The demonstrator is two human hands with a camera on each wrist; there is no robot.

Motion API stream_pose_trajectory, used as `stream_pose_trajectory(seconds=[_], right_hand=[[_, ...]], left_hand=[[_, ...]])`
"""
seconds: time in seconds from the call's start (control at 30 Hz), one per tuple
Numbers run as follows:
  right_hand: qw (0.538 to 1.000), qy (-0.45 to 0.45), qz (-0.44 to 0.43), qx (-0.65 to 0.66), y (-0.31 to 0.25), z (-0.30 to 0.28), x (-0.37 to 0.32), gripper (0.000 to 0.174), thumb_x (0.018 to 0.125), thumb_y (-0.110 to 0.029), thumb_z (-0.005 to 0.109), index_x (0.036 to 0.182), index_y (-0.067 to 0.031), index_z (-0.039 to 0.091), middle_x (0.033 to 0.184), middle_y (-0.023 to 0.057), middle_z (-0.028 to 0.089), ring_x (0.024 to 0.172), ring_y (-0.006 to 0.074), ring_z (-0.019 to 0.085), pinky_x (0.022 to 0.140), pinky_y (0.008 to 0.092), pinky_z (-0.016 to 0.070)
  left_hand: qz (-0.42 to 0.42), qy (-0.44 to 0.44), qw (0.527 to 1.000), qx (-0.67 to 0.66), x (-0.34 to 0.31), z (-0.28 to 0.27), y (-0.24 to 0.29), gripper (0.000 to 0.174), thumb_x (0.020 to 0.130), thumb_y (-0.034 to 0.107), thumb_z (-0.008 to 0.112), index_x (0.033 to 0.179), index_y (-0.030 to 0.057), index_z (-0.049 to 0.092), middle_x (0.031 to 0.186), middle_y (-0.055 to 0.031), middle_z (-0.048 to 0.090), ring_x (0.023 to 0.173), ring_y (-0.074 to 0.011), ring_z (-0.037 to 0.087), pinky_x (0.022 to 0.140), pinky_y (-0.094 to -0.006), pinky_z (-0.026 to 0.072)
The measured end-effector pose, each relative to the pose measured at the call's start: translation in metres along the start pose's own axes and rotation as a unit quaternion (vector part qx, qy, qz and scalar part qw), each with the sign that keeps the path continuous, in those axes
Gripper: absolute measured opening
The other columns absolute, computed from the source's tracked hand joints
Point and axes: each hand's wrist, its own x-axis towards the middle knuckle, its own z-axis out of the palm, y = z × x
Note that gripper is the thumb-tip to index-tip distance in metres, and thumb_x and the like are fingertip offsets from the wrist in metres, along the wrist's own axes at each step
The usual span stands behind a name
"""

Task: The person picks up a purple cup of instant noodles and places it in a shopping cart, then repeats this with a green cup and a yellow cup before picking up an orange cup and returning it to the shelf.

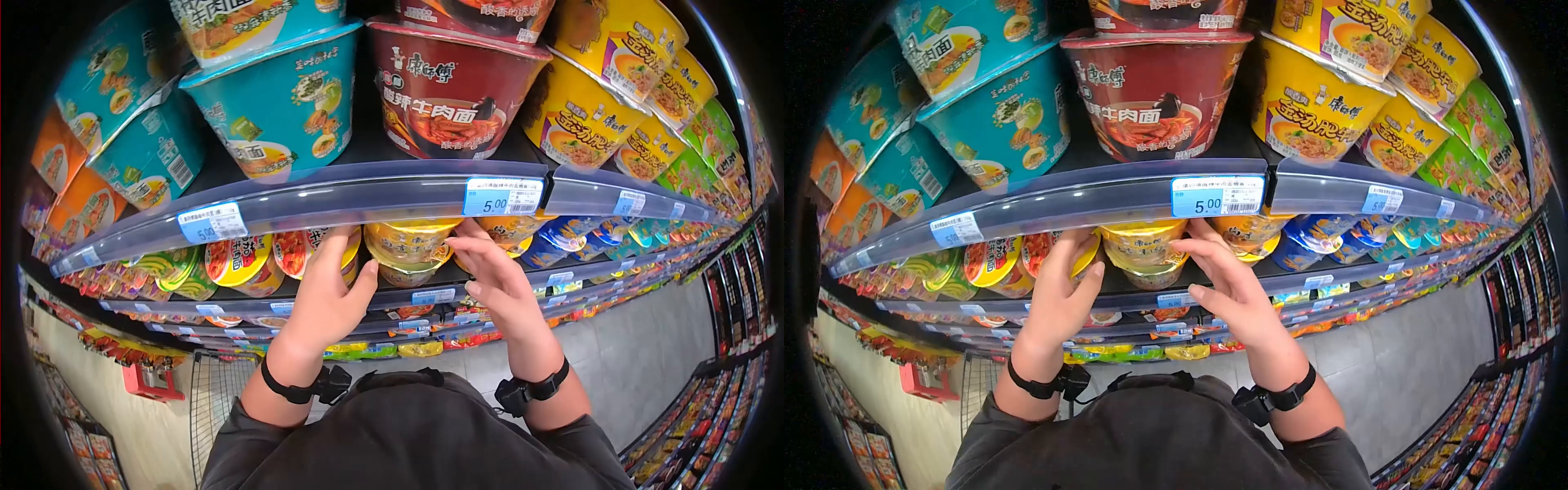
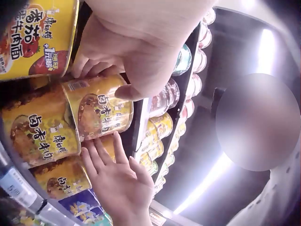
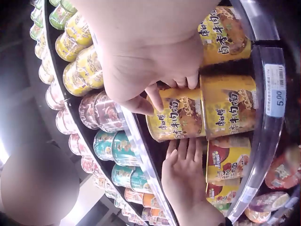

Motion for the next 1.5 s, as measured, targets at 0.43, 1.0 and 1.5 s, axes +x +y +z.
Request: stream_pose_trajectory(seconds=[0.43, 1.0, 1.5], right_hand=[[0.992, -0.086, 0.025, 0.094, -0.026, -0.017, -0.057, 0.057, 0.088, -0.002, 0.057, 0.145, 0.0031, 0.051, 0.17, 0.0236, 0.021, 0.159, 0.0335, 0.019, 0.128, 0.0499, 0.0159], [0.916, -0.198, 0.23, 0.261, 0.006, -0.035, -0.182, 0.08, 0.095, -0.009, 0.062, 0.163, -0.0043, 0.021, 0.163, 0.0235, 0.036, 0.154, 0.035, 0.032, 0.126, 0.0494, 0.0208], [0.88, -0.284, 0.309, 0.221, 0.009, 0.03, -0.221, 0.081, 0.098, -0.011, 0.061, 0.166, -0.0061, 0.017, 0.163, 0.0227, 0.037, 0.154, 0.0351, 0.033, 0.125, 0.048, 0.0239]], left_hand=[[-0.042, 0.141, 0.985, -0.087, -0.087, 0.039, 0.056, 0.065, 0.092, -0.006, 0.055, 0.155, -0.0062, 0.038, 0.151, -0.0254, 0.048, 0.139, -0.0328, 0.052, 0.112, -0.045, 0.0467], [-0.233, 0.205, 0.948, -0.067, -0.256, 0.116, 0.136, 0.065, 0.09, -0.008, 0.054, 0.154, -0.004, 0.041, 0.139, -0.0207, 0.061, 0.131, -0.0296, 0.06, 0.11, -0.0414, 0.049], [-0.26, 0.121, 0.957, 0.044, -0.339, 0.076, 0.155, 0.073, 0.089, -0.004, 0.061, 0.158, -0.0001, 0.037, 0.137, -0.0225, 0.063, 0.129, -0.0322, 0.062, 0.106, -0.0405, 0.0499]])
